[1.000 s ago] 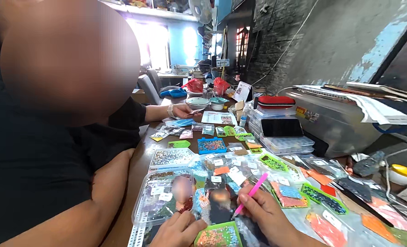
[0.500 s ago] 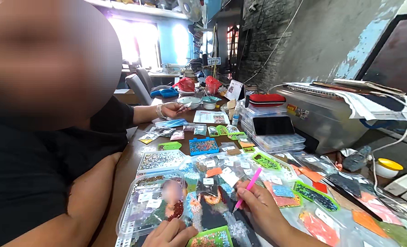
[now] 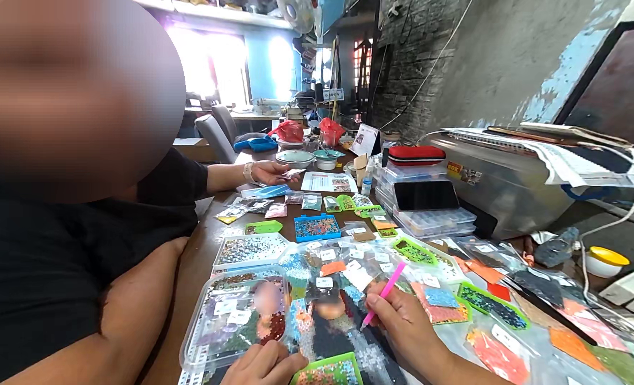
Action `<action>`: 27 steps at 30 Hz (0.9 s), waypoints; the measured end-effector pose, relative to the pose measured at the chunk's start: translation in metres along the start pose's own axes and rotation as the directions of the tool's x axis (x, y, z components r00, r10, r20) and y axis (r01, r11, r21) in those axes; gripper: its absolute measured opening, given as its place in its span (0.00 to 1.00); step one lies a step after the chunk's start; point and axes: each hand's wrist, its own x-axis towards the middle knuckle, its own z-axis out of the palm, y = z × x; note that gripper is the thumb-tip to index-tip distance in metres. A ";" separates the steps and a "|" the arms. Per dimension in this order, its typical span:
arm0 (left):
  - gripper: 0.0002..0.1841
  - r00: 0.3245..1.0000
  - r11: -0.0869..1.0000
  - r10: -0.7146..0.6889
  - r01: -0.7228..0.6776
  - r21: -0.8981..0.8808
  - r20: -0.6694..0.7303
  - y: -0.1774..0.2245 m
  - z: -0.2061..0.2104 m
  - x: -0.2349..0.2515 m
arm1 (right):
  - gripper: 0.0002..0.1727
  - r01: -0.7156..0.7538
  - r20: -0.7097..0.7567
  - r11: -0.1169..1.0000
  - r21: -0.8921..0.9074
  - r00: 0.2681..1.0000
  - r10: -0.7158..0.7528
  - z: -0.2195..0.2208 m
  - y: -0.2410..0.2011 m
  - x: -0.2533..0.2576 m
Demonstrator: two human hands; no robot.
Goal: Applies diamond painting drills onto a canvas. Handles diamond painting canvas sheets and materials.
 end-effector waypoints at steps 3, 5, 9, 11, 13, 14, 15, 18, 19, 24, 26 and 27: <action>0.27 1.000 1.000 -0.002 0.002 -0.004 0.009 -0.001 0.000 0.000 | 0.13 -0.012 0.006 1.000 -0.009 1.000 0.012 -0.001 -0.002 0.000; 0.26 1.000 1.000 0.001 -0.001 -0.004 0.009 -0.001 0.000 0.000 | 0.13 -0.017 0.006 1.000 -0.010 1.000 0.017 0.000 -0.002 0.000; 0.26 1.000 1.000 0.009 -0.009 -0.009 0.002 -0.002 0.000 0.000 | 0.13 -0.015 0.009 1.000 -0.027 1.000 0.015 0.000 -0.002 0.001; 0.26 1.000 1.000 0.015 -0.015 -0.008 -0.005 -0.002 0.001 0.000 | 0.13 -0.009 0.012 0.999 -0.031 1.000 0.009 0.000 -0.002 0.001; 0.26 1.000 1.000 0.016 -0.016 -0.007 -0.006 -0.002 0.001 0.000 | 0.13 -0.005 0.015 1.000 -0.026 1.000 0.005 0.000 -0.001 0.002; 0.26 1.000 1.000 0.015 -0.015 -0.005 -0.006 -0.002 0.001 0.000 | 0.13 -0.004 0.017 1.000 -0.027 1.000 0.004 0.000 0.000 0.002; 0.26 1.000 1.000 0.015 -0.015 -0.004 -0.006 -0.002 0.001 0.000 | 0.13 -0.003 0.016 1.000 -0.031 1.000 0.004 0.000 0.000 0.002; 0.26 1.000 1.000 0.013 -0.013 -0.002 0.000 -0.002 0.001 0.000 | 0.13 0.001 0.018 0.999 -0.038 1.000 0.000 0.000 0.000 0.002; 0.26 1.000 1.000 0.012 -0.012 -0.004 -0.001 -0.002 0.001 0.000 | 0.13 -0.001 0.022 0.999 -0.039 1.000 0.001 0.000 0.000 0.002; 0.26 1.000 1.000 0.009 -0.009 -0.012 -0.002 -0.001 0.000 0.000 | 0.13 0.000 0.032 0.999 -0.046 0.999 0.001 0.000 0.001 0.002; 0.26 1.000 1.000 0.013 -0.013 -0.009 -0.003 -0.002 0.000 0.000 | 0.13 0.005 0.033 0.999 -0.053 0.999 -0.004 0.000 0.001 0.002; 0.26 1.000 1.000 0.013 -0.013 -0.008 -0.002 -0.002 0.000 0.000 | 0.13 0.006 0.033 0.998 -0.056 0.999 -0.004 0.000 0.001 0.002</action>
